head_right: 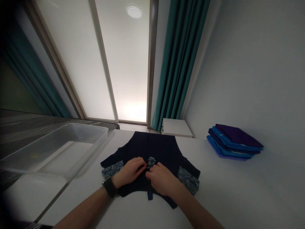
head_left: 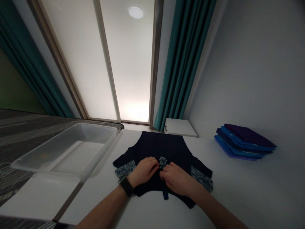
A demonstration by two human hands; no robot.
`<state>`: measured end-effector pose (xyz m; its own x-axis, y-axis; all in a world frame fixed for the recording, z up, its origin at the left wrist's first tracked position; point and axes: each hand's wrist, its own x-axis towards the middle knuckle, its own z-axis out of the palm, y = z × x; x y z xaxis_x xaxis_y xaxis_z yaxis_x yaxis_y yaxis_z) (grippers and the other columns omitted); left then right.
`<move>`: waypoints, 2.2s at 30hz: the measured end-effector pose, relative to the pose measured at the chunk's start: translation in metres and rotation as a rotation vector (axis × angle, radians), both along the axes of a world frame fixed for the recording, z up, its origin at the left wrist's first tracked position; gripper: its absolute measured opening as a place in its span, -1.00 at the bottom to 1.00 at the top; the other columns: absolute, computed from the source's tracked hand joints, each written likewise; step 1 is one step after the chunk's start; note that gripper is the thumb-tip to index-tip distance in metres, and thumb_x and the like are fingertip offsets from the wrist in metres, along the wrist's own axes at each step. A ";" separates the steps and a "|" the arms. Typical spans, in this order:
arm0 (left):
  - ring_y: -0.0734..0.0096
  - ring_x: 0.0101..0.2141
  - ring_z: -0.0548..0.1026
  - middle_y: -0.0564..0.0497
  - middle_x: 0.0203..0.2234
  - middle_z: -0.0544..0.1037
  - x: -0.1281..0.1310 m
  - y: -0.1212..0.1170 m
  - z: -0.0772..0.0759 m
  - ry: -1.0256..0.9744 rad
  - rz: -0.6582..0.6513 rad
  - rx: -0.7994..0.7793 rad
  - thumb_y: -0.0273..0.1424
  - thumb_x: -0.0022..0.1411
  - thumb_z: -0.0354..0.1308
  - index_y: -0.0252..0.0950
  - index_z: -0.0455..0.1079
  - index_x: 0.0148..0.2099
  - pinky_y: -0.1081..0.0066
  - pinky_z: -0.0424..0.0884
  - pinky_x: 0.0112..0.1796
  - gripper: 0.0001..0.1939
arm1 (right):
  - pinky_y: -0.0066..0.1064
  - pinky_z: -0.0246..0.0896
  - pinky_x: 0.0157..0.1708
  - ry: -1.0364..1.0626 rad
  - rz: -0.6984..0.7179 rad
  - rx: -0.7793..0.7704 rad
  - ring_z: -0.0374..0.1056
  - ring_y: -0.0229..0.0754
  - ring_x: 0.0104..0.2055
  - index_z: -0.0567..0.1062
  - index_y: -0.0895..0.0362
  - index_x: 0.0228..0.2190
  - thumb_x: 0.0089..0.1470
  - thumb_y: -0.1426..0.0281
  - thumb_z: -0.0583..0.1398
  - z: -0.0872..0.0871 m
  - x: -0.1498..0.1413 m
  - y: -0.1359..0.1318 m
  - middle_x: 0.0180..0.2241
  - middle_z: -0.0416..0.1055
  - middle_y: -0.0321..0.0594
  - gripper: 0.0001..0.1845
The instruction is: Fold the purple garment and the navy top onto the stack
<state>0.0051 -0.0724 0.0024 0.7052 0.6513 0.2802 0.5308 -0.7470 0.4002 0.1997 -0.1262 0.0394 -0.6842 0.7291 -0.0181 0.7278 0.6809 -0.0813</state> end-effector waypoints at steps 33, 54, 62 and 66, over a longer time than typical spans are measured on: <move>0.34 -0.27 0.42 0.03 -0.32 0.48 0.000 0.000 -0.002 -0.004 -0.012 0.023 -0.46 0.36 0.02 -0.26 0.36 -0.25 0.36 0.30 -0.19 -0.88 | -0.09 0.09 0.04 0.279 -0.196 -0.015 0.28 -0.05 -0.05 0.44 0.00 -0.11 0.09 0.38 0.28 -0.028 0.008 -0.038 -0.17 0.41 -0.25 -0.71; 0.34 -0.29 0.41 0.01 -0.33 0.48 0.000 -0.001 0.000 0.027 -0.017 0.020 -0.45 0.37 -0.01 -0.26 0.35 -0.25 0.36 0.28 -0.22 -0.86 | -0.11 0.08 0.06 0.368 -0.277 -0.058 0.21 -0.01 0.01 0.42 0.01 -0.09 0.01 0.38 0.29 -0.026 0.000 -0.053 -0.06 0.34 -0.19 -0.62; 0.34 -0.29 0.41 0.02 -0.33 0.47 0.001 0.000 -0.002 0.015 -0.019 0.033 -0.45 0.38 -0.01 -0.27 0.34 -0.26 0.36 0.27 -0.23 -0.86 | -0.20 0.11 -0.07 0.284 -0.326 0.172 0.29 -0.09 -0.14 0.44 0.09 -0.20 0.13 0.59 0.12 -0.043 -0.013 -0.038 -0.24 0.42 -0.21 -0.77; 0.34 -0.29 0.40 0.02 -0.34 0.47 0.000 0.000 -0.002 0.017 -0.020 0.030 -0.45 0.38 -0.01 -0.26 0.34 -0.26 0.36 0.27 -0.23 -0.86 | -0.28 0.11 -0.13 0.222 -0.274 0.155 0.30 -0.14 -0.19 0.44 0.09 -0.21 0.11 0.70 0.06 -0.040 -0.008 -0.033 -0.26 0.42 -0.23 -0.66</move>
<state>0.0056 -0.0726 0.0000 0.7225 0.6287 0.2876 0.5223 -0.7689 0.3686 0.1920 -0.1591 -0.0007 -0.4383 0.8681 0.2332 0.8610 0.4799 -0.1685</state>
